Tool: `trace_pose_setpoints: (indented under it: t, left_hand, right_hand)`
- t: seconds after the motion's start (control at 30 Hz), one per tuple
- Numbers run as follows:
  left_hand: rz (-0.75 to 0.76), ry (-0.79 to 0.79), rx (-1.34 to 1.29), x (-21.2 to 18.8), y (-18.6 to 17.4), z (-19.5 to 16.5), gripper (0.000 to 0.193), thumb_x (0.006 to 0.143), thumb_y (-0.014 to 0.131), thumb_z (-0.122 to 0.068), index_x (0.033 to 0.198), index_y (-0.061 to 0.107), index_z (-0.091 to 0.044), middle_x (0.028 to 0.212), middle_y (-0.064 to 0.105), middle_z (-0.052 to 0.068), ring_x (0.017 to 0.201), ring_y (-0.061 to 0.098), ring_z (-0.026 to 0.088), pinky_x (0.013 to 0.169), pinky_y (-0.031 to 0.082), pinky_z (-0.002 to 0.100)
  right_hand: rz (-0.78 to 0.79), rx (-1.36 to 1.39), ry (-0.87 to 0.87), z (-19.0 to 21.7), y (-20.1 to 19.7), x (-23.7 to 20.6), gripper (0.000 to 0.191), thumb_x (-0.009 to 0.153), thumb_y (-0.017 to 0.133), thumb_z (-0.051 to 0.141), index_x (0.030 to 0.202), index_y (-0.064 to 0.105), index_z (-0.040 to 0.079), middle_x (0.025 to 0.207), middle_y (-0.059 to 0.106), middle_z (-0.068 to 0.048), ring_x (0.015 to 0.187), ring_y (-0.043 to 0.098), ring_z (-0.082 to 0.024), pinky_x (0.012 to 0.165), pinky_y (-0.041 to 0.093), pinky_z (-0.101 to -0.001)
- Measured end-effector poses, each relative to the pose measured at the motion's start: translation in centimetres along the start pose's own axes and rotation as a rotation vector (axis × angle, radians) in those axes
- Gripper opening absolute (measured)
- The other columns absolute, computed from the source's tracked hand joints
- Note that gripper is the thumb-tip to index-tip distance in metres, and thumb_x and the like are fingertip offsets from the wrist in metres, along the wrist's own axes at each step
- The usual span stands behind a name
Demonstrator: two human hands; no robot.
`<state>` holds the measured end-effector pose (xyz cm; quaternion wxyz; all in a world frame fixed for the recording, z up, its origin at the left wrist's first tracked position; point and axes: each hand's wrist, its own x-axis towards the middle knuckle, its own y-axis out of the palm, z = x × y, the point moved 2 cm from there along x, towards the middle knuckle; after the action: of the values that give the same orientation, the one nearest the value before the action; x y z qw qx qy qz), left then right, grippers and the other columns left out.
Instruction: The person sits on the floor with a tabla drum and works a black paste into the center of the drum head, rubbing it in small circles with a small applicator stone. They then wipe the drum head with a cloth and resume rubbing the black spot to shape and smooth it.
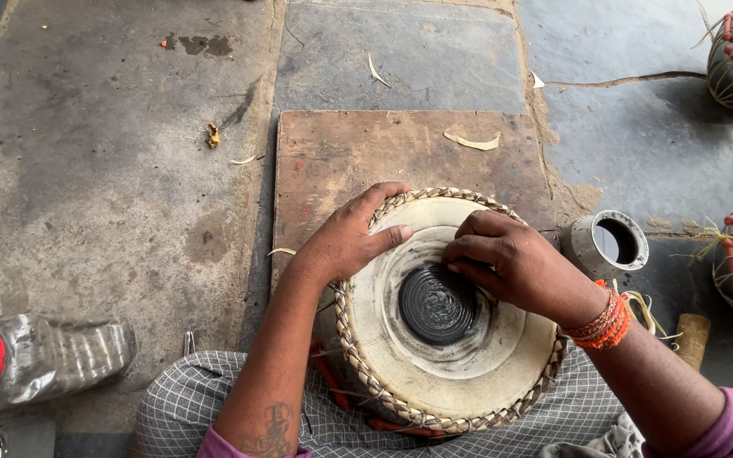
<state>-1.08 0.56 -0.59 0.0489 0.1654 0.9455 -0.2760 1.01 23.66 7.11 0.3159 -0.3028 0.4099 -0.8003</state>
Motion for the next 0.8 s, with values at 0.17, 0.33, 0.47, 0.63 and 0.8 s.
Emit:
trace_pose_setpoints:
  t: [0.17,0.33,0.47,0.63,0.8]
  left_hand:
    - [-0.015,0.028,-0.045,-0.1,0.1,0.5,0.074,0.084,0.069,-0.057,0.149,0.047,-0.029,0.151,0.056,0.010,0.138,0.054,0.030,0.111,0.046,0.046]
    - [-0.027,0.065,-0.032,0.3,0.3,0.8,0.071,0.087,0.070,-0.054,0.149,0.048,-0.028,0.152,0.053,0.012,0.140,0.049,0.032,0.112,0.041,0.047]
    - [-0.040,0.059,-0.028,0.6,0.2,1.0,0.072,0.084,0.070,-0.055,0.147,0.049,-0.027,0.149,0.056,0.011,0.138,0.053,0.030,0.111,0.044,0.046]
    - [-0.097,0.093,0.011,0.3,0.1,0.8,0.068,0.087,0.070,-0.054,0.146,0.051,-0.026,0.147,0.058,0.012,0.136,0.054,0.031,0.112,0.044,0.047]
    - [-0.215,-0.084,0.234,-0.8,-0.1,-0.2,0.060,0.087,0.070,-0.055,0.135,0.056,-0.021,0.138,0.065,0.008,0.134,0.052,0.031,0.107,0.046,0.049]
  right_hand:
    - [-0.059,-0.051,0.142,0.6,0.4,-2.5,0.016,0.084,0.077,0.014,0.098,0.075,0.007,0.091,0.067,-0.009,0.081,0.068,-0.026,0.071,0.056,-0.0382]
    - [-0.177,-0.103,0.306,2.4,1.3,-5.6,0.015,0.085,0.076,0.016,0.097,0.076,0.008,0.091,0.069,-0.008,0.079,0.070,-0.025,0.068,0.057,-0.0376]
    - [-0.240,-0.107,0.421,4.8,2.8,-8.0,0.013,0.083,0.077,0.017,0.093,0.077,0.010,0.089,0.071,-0.006,0.078,0.072,-0.022,0.066,0.058,-0.0360]
    - [-0.389,0.002,0.456,8.6,6.3,-9.9,0.015,0.082,0.078,0.016,0.095,0.077,0.010,0.093,0.072,-0.004,0.081,0.075,-0.020,0.068,0.060,-0.0330]
    - [-0.545,-0.068,0.455,6.3,5.9,-9.7,0.014,0.082,0.079,0.015,0.095,0.078,0.010,0.092,0.072,-0.004,0.076,0.073,-0.016,0.062,0.059,-0.0298]
